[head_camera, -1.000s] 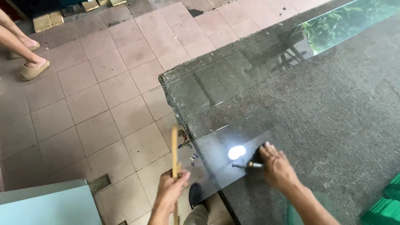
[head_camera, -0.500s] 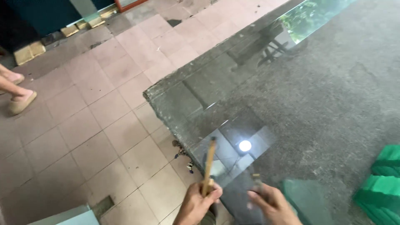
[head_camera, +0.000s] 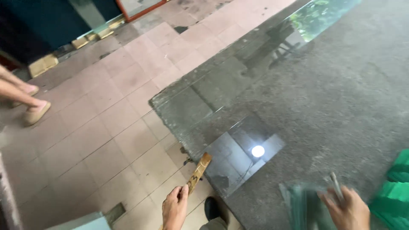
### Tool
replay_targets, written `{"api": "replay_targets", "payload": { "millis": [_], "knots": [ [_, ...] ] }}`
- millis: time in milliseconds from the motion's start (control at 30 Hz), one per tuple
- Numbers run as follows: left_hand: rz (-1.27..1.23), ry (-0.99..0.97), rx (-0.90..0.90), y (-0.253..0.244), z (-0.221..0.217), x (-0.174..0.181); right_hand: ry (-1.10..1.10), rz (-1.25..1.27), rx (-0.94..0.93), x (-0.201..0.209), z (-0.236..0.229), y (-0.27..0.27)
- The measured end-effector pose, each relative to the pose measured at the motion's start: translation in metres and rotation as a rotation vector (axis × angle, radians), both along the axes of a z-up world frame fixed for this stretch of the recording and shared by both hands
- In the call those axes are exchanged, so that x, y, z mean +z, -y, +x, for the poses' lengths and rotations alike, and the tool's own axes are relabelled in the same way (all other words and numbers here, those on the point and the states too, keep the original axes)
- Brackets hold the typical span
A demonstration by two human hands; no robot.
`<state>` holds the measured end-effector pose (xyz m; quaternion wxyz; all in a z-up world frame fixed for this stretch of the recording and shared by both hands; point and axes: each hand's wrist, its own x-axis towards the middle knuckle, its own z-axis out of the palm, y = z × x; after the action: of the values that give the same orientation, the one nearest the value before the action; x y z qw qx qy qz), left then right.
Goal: Measuring and cutting small rectangular glass pieces from a larger pane using a wooden ruler and a glass cutter tool.
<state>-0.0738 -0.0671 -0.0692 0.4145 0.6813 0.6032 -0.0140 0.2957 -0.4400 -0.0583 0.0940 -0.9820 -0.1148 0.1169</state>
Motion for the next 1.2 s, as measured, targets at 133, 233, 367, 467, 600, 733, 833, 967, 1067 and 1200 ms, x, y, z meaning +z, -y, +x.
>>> {"api": "replay_targets", "payload": {
  "millis": [133,233,367,467,600,733,833,967,1067,1200],
  "knots": [
    [0.088,-0.099,0.044,0.002,-0.012,0.004,0.004,0.173,0.176,0.05,0.012,-0.138],
    [0.034,-0.213,0.078,-0.004,-0.004,0.032,-0.007,0.235,0.266,0.027,0.042,-0.207],
    [-0.031,-0.29,0.071,-0.014,0.004,0.036,-0.098,0.046,0.314,0.019,0.039,-0.252],
    [0.018,-0.288,0.04,-0.025,0.016,0.023,-0.053,0.011,0.35,0.007,0.028,-0.26],
    [0.131,-0.276,-0.025,-0.038,0.035,0.023,-0.137,0.169,0.264,0.024,-0.004,-0.259],
    [0.191,-0.262,-0.088,-0.053,0.057,0.035,-0.066,0.178,0.335,0.024,-0.005,-0.255],
    [0.168,-0.27,-0.096,-0.065,0.063,0.049,-0.203,0.147,0.24,0.04,-0.009,-0.263],
    [0.164,-0.268,-0.101,-0.07,0.063,0.046,-0.069,0.092,0.334,0.053,-0.014,-0.266],
    [0.204,-0.263,-0.096,-0.074,0.064,0.049,-0.125,0.242,0.27,0.065,-0.031,-0.271],
    [0.168,-0.256,-0.136,-0.075,0.064,0.054,-0.276,0.629,0.339,0.096,-0.064,-0.291]
  ]
}}
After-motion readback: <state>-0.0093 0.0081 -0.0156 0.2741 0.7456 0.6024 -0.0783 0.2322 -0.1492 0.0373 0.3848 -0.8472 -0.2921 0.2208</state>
